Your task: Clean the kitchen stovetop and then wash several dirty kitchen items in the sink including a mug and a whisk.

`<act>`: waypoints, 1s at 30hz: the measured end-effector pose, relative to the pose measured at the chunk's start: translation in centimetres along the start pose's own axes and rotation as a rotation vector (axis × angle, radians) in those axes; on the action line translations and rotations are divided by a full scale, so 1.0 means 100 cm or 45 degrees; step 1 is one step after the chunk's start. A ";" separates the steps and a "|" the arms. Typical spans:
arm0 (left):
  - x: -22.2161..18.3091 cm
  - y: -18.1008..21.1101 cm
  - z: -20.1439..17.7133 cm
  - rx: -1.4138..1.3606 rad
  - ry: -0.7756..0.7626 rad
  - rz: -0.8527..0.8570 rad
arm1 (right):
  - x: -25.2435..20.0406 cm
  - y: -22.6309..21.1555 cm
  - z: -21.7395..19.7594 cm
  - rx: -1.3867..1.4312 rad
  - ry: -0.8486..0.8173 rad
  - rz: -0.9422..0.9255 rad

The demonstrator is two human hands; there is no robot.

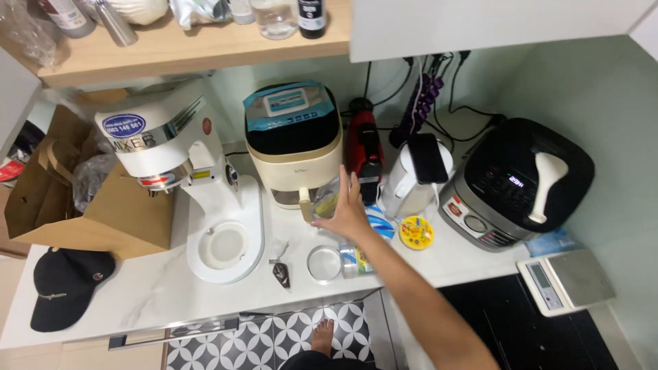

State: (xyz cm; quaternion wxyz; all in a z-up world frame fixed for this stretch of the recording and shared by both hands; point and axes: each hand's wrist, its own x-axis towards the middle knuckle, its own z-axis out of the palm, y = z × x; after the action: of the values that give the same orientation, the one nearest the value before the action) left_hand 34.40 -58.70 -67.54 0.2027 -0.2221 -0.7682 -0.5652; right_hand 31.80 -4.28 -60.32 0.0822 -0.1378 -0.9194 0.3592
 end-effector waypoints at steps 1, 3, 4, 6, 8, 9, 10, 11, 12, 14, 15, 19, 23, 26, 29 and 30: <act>0.022 0.026 0.088 -0.063 -0.025 -0.133 | 0.002 -0.001 0.011 0.024 0.080 -0.014; 0.058 0.095 0.192 -0.190 -0.094 -0.399 | 0.010 0.001 0.034 0.055 0.162 -0.016; 0.078 0.127 0.215 -0.258 -0.124 -0.546 | 0.012 0.008 0.045 0.151 0.262 -0.108; 0.109 0.160 0.264 -0.321 -0.155 -0.704 | 0.013 0.017 0.058 0.251 0.354 -0.188; 0.140 0.154 0.322 -0.033 -0.415 -0.333 | 0.011 0.021 0.060 0.361 0.354 -0.085; 0.143 0.139 0.333 -0.030 -0.425 -0.338 | 0.008 0.028 0.068 0.364 0.353 -0.073; 0.147 0.125 0.347 0.029 -0.506 -0.207 | 0.007 0.037 0.073 0.347 0.412 -0.149; 0.150 0.111 0.363 0.087 -0.585 -0.074 | 0.005 0.047 0.077 0.328 0.470 -0.226; 0.151 0.105 0.366 0.079 -0.604 -0.066 | 0.002 0.043 0.076 0.324 0.486 -0.210; 0.150 0.093 0.372 0.123 -0.711 -0.024 | -0.008 0.039 0.074 0.331 0.539 -0.216; 0.152 0.101 0.365 0.115 -0.735 -0.017 | -0.011 0.035 0.068 0.328 0.555 -0.196; 0.162 0.136 0.340 0.136 -0.876 0.348 | -0.018 0.036 0.061 0.403 0.446 -0.102; 0.165 0.138 0.333 0.210 -0.964 0.579 | -0.020 0.036 0.064 0.423 0.432 -0.117; 0.163 0.134 0.333 0.266 -1.047 0.590 | -0.023 0.029 0.060 0.364 0.380 -0.093; 0.169 0.144 0.329 0.272 -1.068 0.640 | -0.023 0.030 0.063 0.349 0.379 -0.100; 0.173 0.145 0.329 0.272 -1.064 0.650 | -0.022 0.029 0.061 0.347 0.387 -0.105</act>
State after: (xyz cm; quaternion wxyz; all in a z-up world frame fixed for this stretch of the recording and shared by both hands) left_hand 26.52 -21.44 -55.75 0.0311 -0.5884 -0.7584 -0.2786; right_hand 32.91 -6.85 -66.90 0.2526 -0.1401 -0.8441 0.4517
